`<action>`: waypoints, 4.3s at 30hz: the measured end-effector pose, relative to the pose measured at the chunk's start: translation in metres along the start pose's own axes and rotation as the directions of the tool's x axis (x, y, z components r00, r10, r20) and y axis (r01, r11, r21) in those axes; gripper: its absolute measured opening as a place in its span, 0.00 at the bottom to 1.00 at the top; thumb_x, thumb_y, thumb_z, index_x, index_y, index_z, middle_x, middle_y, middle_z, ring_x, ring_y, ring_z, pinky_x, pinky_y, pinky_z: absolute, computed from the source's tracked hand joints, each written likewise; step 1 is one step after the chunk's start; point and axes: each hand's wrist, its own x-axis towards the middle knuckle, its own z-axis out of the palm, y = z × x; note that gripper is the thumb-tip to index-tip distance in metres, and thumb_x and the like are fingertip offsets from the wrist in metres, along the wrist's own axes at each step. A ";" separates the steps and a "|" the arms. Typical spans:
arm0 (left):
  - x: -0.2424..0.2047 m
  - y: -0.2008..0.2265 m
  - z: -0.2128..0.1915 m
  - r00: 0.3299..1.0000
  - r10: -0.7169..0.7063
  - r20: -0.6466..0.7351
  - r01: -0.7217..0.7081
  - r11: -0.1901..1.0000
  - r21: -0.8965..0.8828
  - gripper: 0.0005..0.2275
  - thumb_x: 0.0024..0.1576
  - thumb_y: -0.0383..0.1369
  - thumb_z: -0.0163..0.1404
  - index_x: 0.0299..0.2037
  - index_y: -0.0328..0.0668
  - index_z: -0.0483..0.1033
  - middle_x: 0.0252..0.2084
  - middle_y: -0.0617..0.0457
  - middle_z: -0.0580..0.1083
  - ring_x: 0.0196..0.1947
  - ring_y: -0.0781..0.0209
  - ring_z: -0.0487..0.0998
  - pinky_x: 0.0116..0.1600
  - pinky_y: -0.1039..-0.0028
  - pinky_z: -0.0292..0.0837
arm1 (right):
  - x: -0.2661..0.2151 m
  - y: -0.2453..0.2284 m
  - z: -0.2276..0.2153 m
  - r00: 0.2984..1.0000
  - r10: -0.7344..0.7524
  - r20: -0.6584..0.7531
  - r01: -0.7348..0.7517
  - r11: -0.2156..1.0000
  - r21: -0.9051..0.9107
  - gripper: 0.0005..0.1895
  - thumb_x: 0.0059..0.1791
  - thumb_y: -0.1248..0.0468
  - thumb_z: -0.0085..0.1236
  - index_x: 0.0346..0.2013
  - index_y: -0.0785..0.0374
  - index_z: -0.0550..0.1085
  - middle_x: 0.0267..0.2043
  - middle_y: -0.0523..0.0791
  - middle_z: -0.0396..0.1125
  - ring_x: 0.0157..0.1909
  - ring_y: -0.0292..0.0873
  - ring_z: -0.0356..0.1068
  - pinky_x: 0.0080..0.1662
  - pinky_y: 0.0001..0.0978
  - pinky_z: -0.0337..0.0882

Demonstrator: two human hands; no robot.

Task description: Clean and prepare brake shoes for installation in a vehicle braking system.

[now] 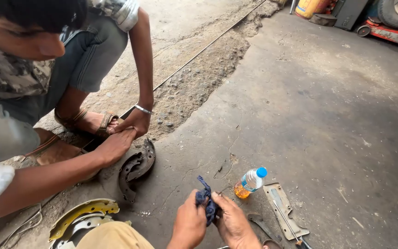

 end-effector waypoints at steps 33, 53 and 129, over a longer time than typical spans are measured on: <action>0.034 -0.013 -0.093 0.505 0.514 -0.693 0.055 0.783 0.620 0.11 0.51 0.24 0.51 0.37 0.52 0.84 0.50 0.47 0.63 0.55 0.50 0.60 0.61 0.56 0.56 | -0.001 -0.032 -0.066 0.926 0.314 0.209 -0.283 0.944 -0.168 0.17 0.50 0.70 0.48 0.52 0.66 0.74 0.41 0.49 0.73 0.40 0.46 0.74 0.43 0.45 0.78; 0.013 0.029 -0.019 0.923 -0.180 0.339 0.115 0.972 0.204 0.14 0.58 0.38 0.54 0.53 0.47 0.80 0.31 0.40 0.80 0.33 0.43 0.84 0.40 0.55 0.75 | 0.033 -0.015 -0.039 0.992 0.066 0.106 -0.028 0.944 -0.329 0.12 0.51 0.64 0.54 0.45 0.70 0.75 0.41 0.45 0.71 0.48 0.40 0.69 0.53 0.35 0.70; 0.010 -0.016 0.013 0.952 0.079 0.295 -0.170 0.939 0.300 0.15 0.56 0.39 0.57 0.51 0.46 0.76 0.44 0.44 0.79 0.48 0.45 0.79 0.54 0.59 0.73 | -0.013 -0.021 -0.010 0.948 -0.051 -0.315 -0.013 0.980 -0.197 0.32 0.46 0.71 0.64 0.63 0.60 0.64 0.45 0.52 0.72 0.39 0.45 0.76 0.34 0.37 0.79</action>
